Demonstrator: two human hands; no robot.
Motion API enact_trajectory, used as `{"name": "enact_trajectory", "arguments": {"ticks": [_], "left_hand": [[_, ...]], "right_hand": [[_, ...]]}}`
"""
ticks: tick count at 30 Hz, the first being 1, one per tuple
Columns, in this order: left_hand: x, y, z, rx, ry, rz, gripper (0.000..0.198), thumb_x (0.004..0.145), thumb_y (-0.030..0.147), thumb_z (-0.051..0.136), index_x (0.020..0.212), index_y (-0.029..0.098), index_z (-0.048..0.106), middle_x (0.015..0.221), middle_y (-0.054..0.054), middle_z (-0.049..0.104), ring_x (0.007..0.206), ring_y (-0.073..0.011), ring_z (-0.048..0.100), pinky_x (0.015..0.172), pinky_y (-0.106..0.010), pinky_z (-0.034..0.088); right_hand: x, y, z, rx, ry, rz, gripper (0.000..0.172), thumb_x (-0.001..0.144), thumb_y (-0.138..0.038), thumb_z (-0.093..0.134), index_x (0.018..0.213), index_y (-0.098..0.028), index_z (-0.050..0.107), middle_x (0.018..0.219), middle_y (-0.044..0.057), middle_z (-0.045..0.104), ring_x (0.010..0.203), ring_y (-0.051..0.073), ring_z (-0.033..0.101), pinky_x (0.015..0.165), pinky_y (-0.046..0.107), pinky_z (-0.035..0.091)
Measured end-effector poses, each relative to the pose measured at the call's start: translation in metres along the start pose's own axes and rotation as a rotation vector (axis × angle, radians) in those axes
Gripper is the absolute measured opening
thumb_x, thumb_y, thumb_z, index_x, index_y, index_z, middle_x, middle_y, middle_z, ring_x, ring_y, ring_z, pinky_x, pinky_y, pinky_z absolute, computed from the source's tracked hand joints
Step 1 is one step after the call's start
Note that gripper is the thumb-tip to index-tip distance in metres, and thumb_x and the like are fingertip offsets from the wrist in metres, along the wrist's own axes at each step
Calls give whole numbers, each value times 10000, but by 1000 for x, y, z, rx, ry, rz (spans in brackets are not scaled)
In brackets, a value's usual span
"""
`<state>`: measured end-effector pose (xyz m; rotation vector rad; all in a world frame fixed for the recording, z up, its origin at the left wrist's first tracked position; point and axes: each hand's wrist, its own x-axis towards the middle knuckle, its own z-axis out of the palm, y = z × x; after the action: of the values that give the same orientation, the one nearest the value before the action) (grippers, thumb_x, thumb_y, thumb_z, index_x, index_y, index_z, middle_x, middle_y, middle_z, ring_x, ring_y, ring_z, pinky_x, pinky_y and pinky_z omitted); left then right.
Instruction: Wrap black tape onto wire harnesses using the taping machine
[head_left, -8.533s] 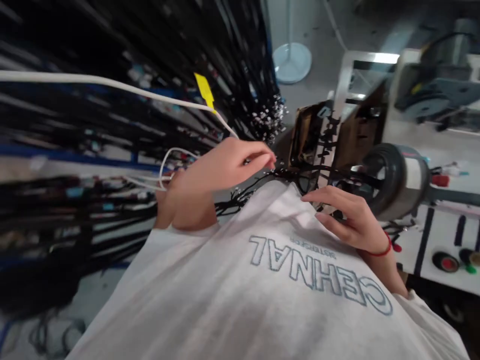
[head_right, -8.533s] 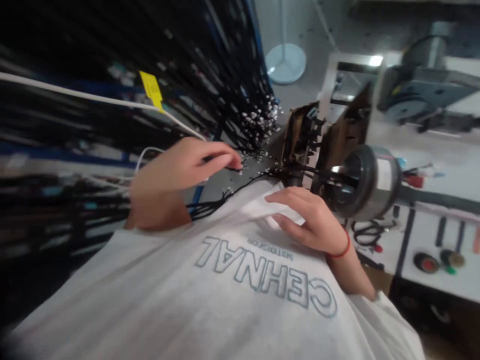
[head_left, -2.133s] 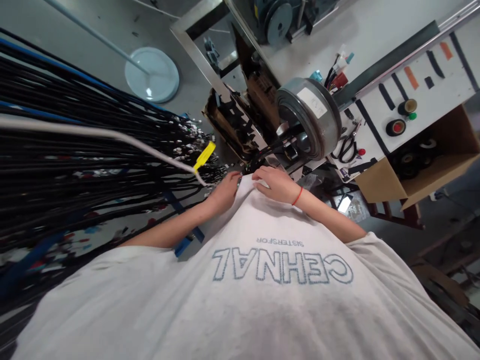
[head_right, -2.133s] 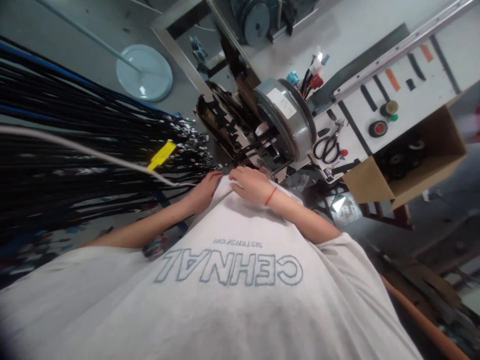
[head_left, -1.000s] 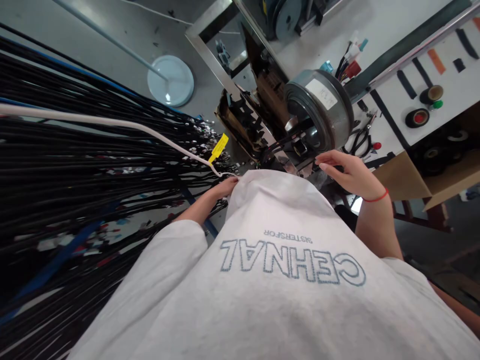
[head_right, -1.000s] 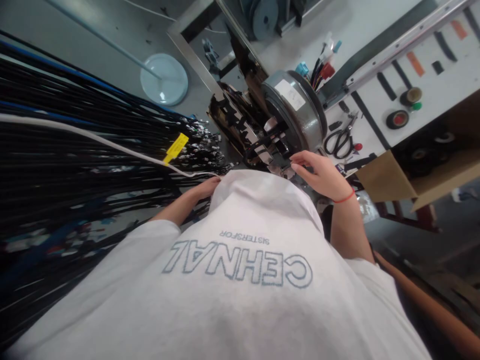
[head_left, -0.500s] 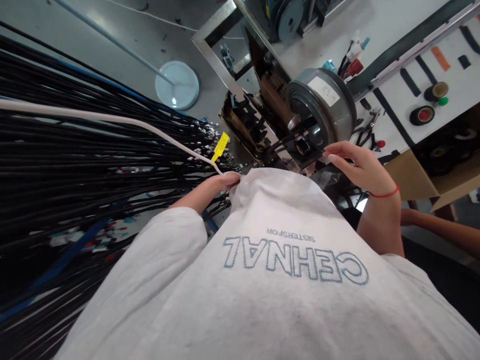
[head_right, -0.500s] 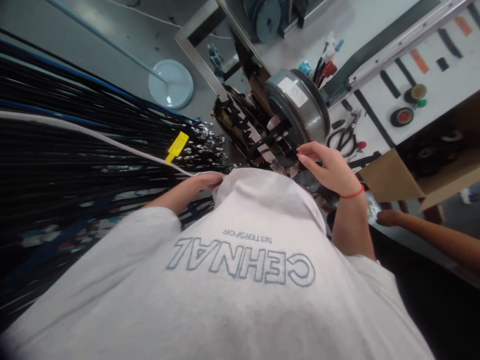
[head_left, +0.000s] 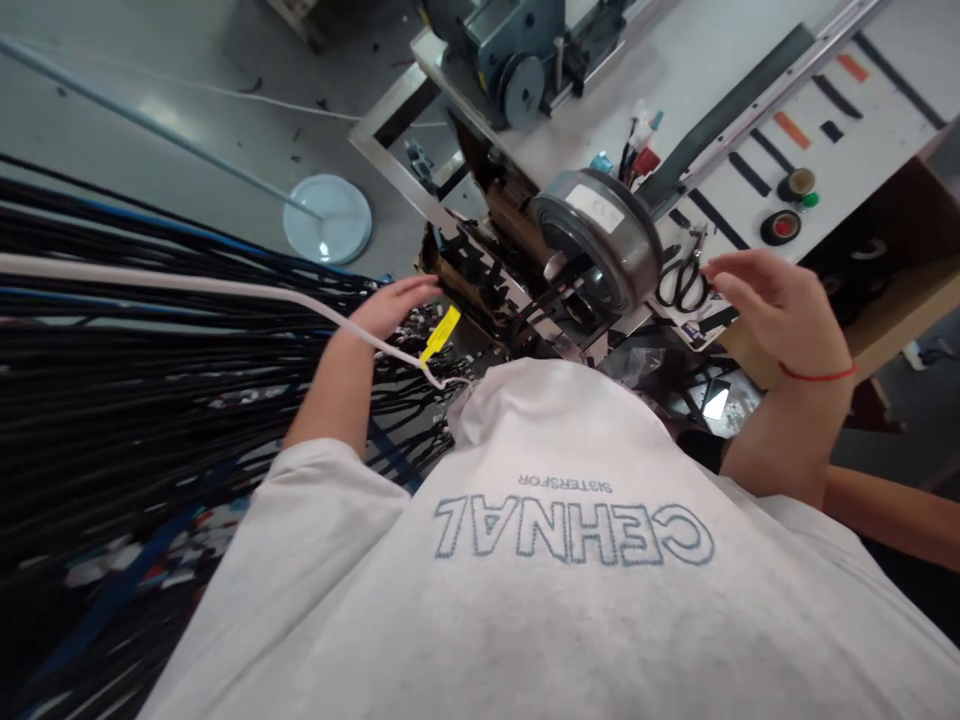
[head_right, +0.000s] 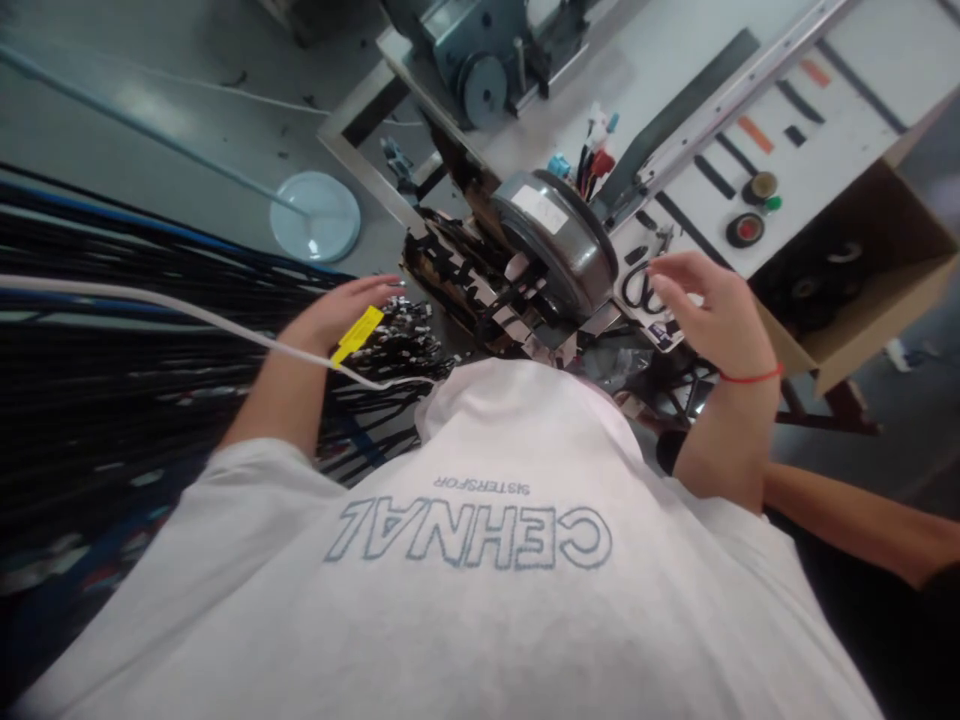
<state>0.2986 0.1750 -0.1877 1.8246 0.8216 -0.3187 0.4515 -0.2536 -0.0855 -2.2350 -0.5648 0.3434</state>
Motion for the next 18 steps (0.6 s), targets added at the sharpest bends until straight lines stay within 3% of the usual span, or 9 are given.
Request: {"name": "enact_trajectory", "arguments": {"ticks": [3,6,8,11,15,18], "left_hand": [[21,40,7,107,-189,239,520,902,508,517,1204,109,657,1212,-126,697,1174,-248,597,1066,-389,411],[27,66,50,347,-305,414,521,865,588,501,1046,150,716,1105,-95,734,1082,-254,631,1027,-366,444],[22,69,82,472,-333,464,513,891,567,446,1033,148,706,1012,-92,740,968,-247,654,951,-367,482],[9,49,111,563,-304,451,504,881,554,457,1069,136,666,992,-111,716,907,-253,654,874,-372,503],[-11,-4,106,505,-143,277,571,797,598,554,1098,117,621,1087,-154,682,989,-284,637,888,-387,497],[-30,-48,89,451,-390,3,547,753,664,549,882,147,673,867,-120,715,871,-296,656,802,-386,516]], "right_hand": [[5,23,-4,103,168,44,293,912,-432,582,1056,-201,689,986,58,719,923,194,671,858,359,528],[15,51,11,94,208,117,277,869,-435,613,992,-199,692,919,45,712,874,204,673,806,369,546],[19,66,23,53,224,162,275,847,-426,618,965,-188,693,887,58,713,849,213,674,782,375,548],[18,75,34,38,169,183,294,842,-431,596,968,-185,697,866,72,717,826,216,674,760,372,548],[9,70,33,72,50,197,341,850,-444,578,1019,-174,698,903,82,725,827,207,672,777,361,545],[0,58,30,88,-7,228,342,867,-466,568,934,-162,711,854,78,725,800,205,669,781,351,539]]}}
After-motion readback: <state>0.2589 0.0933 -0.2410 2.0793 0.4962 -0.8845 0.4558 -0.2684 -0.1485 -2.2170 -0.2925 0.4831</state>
